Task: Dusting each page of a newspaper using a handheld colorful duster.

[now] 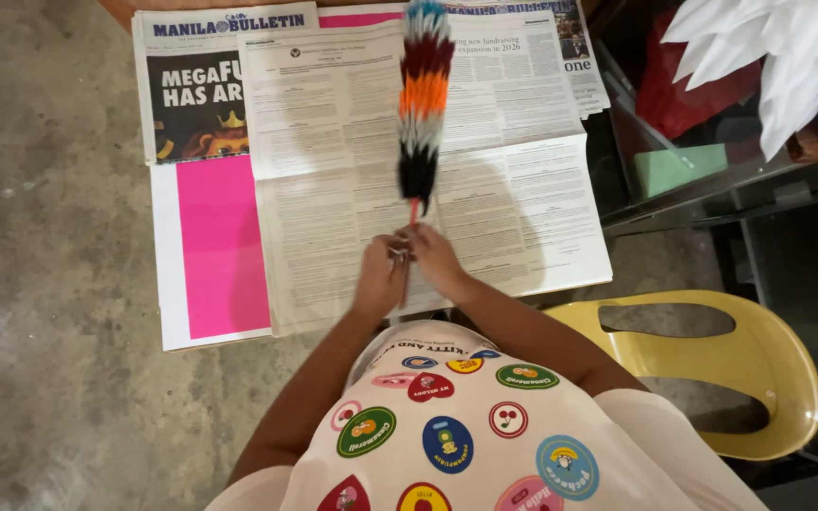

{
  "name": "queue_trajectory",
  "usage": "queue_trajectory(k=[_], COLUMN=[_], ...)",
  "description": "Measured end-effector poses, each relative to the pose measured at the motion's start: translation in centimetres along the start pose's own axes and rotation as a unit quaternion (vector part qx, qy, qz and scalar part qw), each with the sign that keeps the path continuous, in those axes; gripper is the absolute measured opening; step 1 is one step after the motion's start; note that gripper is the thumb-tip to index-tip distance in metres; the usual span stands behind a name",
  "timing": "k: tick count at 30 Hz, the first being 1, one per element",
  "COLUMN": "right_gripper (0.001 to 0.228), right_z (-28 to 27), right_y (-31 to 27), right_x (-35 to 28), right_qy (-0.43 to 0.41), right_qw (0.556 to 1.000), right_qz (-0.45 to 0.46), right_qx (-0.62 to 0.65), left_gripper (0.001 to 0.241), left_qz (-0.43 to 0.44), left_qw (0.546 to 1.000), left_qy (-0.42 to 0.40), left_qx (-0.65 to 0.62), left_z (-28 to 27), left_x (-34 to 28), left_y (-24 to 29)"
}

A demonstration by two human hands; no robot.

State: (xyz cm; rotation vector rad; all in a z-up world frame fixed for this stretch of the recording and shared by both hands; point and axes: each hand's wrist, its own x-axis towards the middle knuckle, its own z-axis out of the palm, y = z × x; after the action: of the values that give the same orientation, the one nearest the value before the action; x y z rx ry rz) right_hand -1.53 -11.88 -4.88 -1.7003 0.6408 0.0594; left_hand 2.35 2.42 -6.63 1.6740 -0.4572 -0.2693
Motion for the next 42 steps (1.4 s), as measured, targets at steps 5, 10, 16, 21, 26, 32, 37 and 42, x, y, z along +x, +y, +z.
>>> queue_trajectory(k=[5, 10, 16, 21, 26, 32, 37, 42], right_gripper=[0.028, 0.048, 0.070, 0.030, 0.074, 0.076, 0.064, 0.074], right_z=[-5.5, -8.1, -9.8, -17.7, -25.1, -13.4, -18.2, -26.4], right_y=[2.4, -2.4, -3.3, 4.3, 5.5, -3.9, 4.7, 9.3], right_x=[2.8, 1.9, 1.3, 5.9, 8.6, 2.0, 6.3, 8.8], right_qy=[0.154, 0.144, 0.065, -0.153, 0.239, 0.097, 0.104, 0.213], right_qw=[0.984, 0.964, 0.887, 0.182, 0.841, 0.865, 0.787, 0.836], right_qz=[-0.040, -0.049, -0.003, -0.018, 0.038, -0.039, 0.031, 0.092], right_qx=[-0.076, -0.217, -0.457, -0.971, -0.483, -0.490, -0.608, -0.497], left_gripper=[0.056, 0.067, 0.067, 0.066, 0.067, 0.065, 0.066, 0.066], left_qz=[0.126, 0.092, 0.052, 0.061, 0.051, 0.038, 0.040, 0.064], left_qw=[0.868, 0.828, 0.835, 0.834, 0.838, 0.845, 0.839, 0.833], left_qy=[0.039, -0.021, -0.045, -0.035, -0.044, -0.052, -0.049, -0.031], left_qx=[0.479, 0.553, 0.547, 0.548, 0.542, 0.530, 0.541, 0.549], left_z=[-5.9, -9.1, -9.2, -9.3, -9.4, -9.4, -9.3, -9.4], left_x=[-1.3, -3.1, -3.5, -3.3, -3.3, -3.2, -3.2, -3.3], left_y=[-4.2, -5.5, -5.2, -4.8, -4.7, -5.2, -4.7, -5.1])
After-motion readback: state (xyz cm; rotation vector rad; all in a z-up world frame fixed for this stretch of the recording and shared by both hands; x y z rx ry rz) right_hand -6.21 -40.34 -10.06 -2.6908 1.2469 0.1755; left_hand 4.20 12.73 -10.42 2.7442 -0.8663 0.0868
